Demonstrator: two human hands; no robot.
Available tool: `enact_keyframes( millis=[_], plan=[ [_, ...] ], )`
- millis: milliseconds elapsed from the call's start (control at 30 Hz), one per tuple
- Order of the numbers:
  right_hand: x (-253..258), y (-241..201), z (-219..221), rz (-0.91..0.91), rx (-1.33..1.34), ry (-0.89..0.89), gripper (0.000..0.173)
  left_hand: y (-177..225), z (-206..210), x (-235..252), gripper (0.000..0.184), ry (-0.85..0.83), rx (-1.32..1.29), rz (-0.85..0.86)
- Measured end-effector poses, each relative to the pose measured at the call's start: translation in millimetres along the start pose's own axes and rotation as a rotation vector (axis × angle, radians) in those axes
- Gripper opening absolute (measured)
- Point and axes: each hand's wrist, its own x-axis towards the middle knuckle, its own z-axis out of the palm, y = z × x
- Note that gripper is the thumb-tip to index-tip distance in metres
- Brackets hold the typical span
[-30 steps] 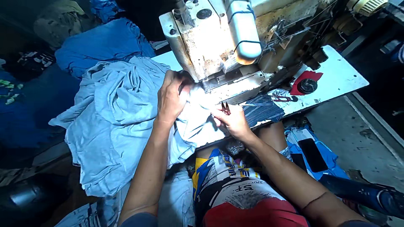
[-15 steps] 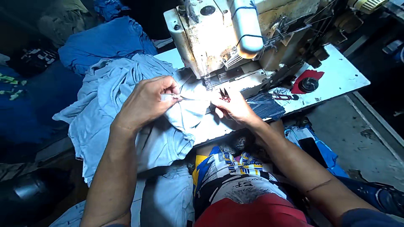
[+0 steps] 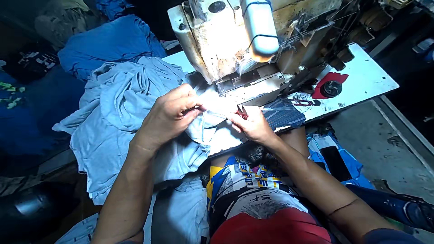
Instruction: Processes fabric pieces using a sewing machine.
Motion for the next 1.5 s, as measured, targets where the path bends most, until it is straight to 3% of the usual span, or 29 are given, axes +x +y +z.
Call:
enact_keyframes(
  millis=[233,367,533,633,767,900,1067,1367,1500],
  plan=[
    [8,3,2,-0.020,-0.006,0.004,0.013,-10,-10,5,0.016,-0.084,0.178,-0.039],
    [7,4,2,-0.020,-0.023,0.014,0.012,-16,-13,2,0.014,-0.043,0.211,-0.084],
    [8,2,2,-0.018,-0.013,0.020,0.010,-13,-7,2,0.014,-0.003,0.124,-0.042],
    [5,2,2,-0.024,-0.030,0.013,0.009,-13,-10,-1,0.026,-0.054,0.034,-0.035],
    [7,2,1,-0.047,-0.014,-0.007,0.009,-13,-10,-4,0.011,-0.130,0.107,-0.071],
    [10,2,0,-0.055,0.008,-0.031,0.010,-5,1,-9,0.023,-0.042,0.218,-0.146],
    [9,4,-5,-0.022,0.013,-0.109,0.012,18,17,-18,0.016,0.110,0.029,-0.179],
    [-35,7,4,-0.034,-0.075,-0.024,0.014,45,46,-30,0.013,0.055,-0.003,-0.126],
    [-31,8,6,-0.047,-0.115,0.006,0.013,40,46,-28,0.012,0.070,0.041,-0.125]
  ],
)
